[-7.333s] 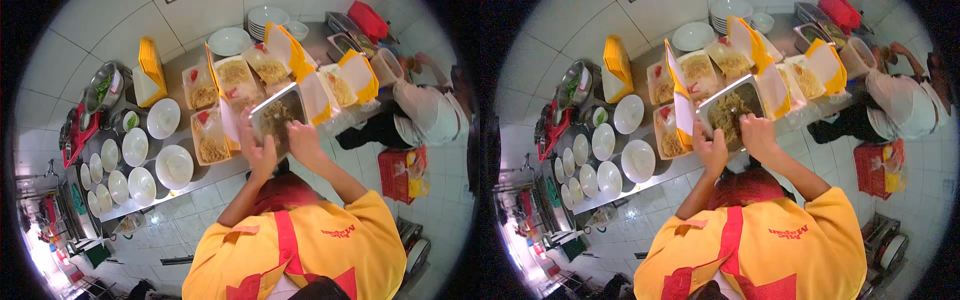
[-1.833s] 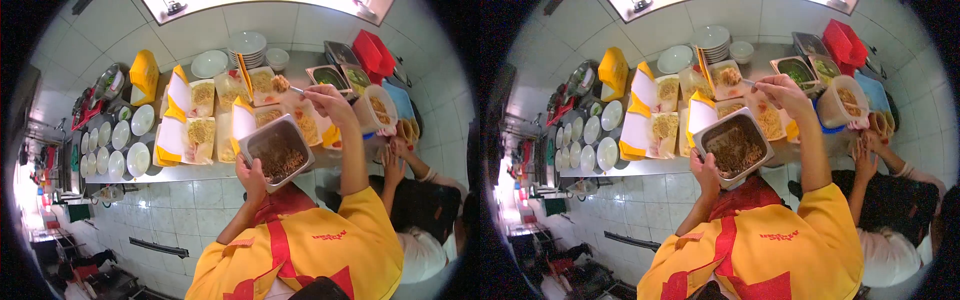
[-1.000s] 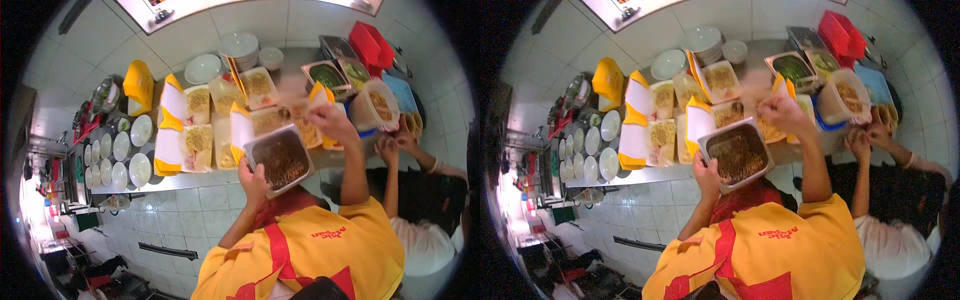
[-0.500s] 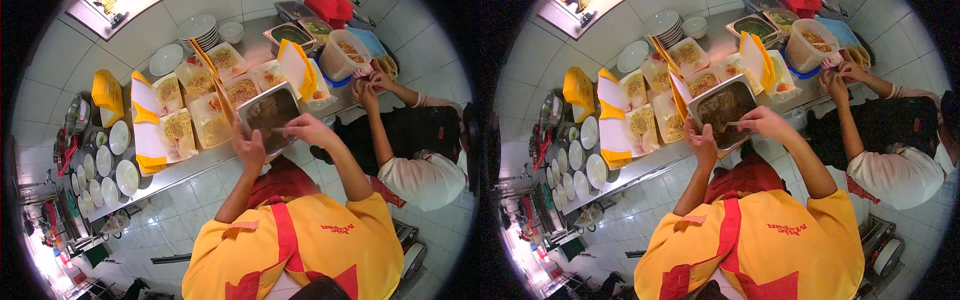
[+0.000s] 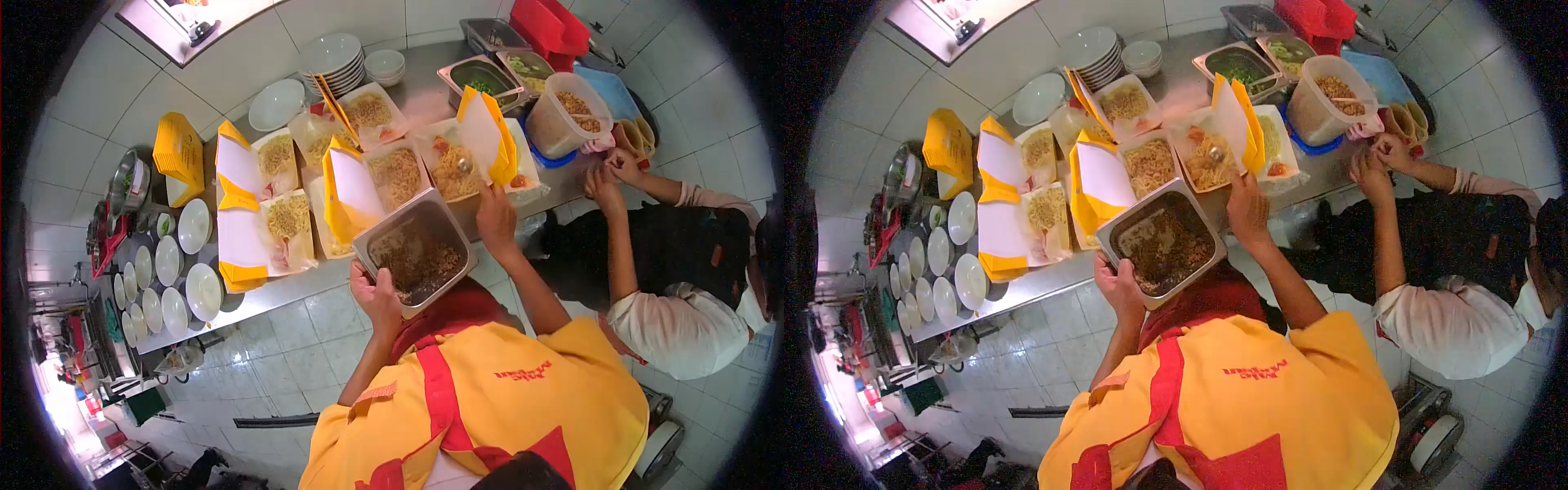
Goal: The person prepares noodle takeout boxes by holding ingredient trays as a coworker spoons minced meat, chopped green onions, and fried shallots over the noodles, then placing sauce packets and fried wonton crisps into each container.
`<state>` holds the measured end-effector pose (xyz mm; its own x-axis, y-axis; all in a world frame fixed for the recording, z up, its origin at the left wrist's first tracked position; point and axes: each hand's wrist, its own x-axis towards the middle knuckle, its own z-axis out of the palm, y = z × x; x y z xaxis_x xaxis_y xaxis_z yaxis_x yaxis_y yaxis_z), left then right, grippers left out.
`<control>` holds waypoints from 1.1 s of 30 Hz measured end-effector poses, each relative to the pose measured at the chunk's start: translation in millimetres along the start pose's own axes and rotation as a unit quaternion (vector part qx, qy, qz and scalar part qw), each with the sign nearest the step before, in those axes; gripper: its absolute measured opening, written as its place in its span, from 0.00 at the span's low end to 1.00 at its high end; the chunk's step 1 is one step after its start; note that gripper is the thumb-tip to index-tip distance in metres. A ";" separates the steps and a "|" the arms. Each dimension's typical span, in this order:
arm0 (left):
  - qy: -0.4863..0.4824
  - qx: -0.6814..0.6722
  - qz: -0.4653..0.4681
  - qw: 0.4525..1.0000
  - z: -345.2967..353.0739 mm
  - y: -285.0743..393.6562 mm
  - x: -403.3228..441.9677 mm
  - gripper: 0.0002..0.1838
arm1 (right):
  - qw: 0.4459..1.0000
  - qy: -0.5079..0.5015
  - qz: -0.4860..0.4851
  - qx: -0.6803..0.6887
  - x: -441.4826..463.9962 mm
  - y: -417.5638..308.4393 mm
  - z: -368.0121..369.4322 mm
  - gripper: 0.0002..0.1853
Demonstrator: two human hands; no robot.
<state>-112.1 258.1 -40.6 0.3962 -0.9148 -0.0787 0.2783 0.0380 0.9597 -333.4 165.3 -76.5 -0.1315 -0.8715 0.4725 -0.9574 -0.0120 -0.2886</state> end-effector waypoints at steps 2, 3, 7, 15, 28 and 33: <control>-0.001 -0.015 0.007 1.000 0.7 -1.4 1.0 0.13 | 0.995 0.069 0.020 0.070 7.1 -14.2 -10.2 0.09; -0.003 -0.013 0.006 1.000 0.8 0.0 -1.2 0.13 | 0.980 0.136 0.042 0.137 12.1 -18.9 -16.1 0.09; -0.033 0.026 -0.008 0.999 -0.7 9.8 -12.6 0.15 | 0.963 -0.087 0.144 0.211 23.8 6.2 26.4 0.10; -0.066 -0.003 -0.022 0.998 20.5 2.4 -17.3 0.26 | 0.974 -0.174 0.085 0.120 7.9 -46.1 -151.1 0.07; -0.083 -0.034 0.075 0.993 41.1 -10.9 -16.0 0.23 | 0.839 -0.408 0.022 0.360 -16.5 -8.8 -119.2 0.09; -0.002 0.007 0.065 0.998 22.3 -28.7 -20.5 0.18 | 0.875 -0.224 0.052 0.427 27.3 16.0 -111.2 0.11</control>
<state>-147.7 266.8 -60.5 0.4247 -0.9041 0.0468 0.2125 0.1499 0.9656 -380.9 195.9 24.4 0.0915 -0.9918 0.0887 -0.3800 -0.1171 -0.9175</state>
